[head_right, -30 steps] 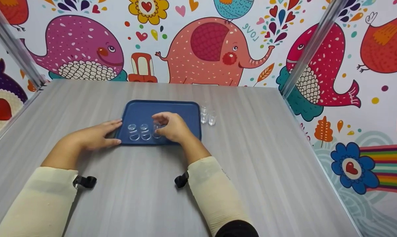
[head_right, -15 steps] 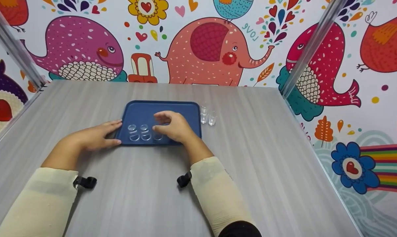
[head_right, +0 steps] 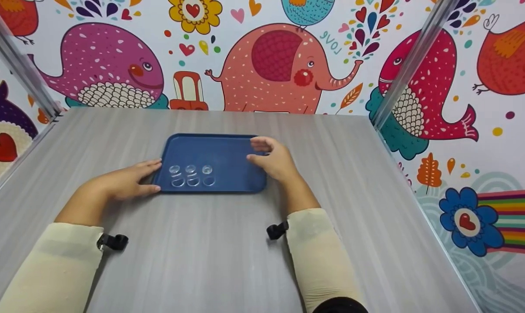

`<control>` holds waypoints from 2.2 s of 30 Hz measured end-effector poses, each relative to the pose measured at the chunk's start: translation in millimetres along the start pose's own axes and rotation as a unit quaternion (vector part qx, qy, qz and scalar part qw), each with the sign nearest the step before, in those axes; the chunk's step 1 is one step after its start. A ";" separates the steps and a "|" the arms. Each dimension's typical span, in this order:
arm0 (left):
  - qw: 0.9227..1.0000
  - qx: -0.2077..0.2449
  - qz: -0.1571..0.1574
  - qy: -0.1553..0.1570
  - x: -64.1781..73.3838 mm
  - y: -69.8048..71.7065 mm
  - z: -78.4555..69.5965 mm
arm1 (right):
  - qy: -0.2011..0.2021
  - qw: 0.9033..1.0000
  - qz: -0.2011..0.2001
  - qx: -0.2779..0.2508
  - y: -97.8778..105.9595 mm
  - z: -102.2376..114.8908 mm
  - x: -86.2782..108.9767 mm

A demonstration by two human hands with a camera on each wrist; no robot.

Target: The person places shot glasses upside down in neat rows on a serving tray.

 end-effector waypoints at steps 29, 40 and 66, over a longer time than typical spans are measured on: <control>1.000 0.004 -0.003 -0.001 1.2 0.5 -0.9 | -0.101 0.989 -0.098 0.031 49.9 -47.2 -12.9; 1.000 0.004 -0.003 0.004 0.6 1.2 -1.2 | -0.141 0.984 -0.047 0.095 46.8 -64.4 -12.0; 1.000 0.008 -0.001 0.004 0.4 0.4 -0.8 | -0.145 0.984 -0.097 0.015 53.3 -53.8 -8.6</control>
Point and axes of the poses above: each hand's wrist, its own x-axis away from the middle knuckle, its own y-axis out of the back of the hand, z = x × y, the point moved 3 cm from there along -x, towards the middle knuckle, and after that the axes turned 7 degrees about -z, right-handed, at the moved point
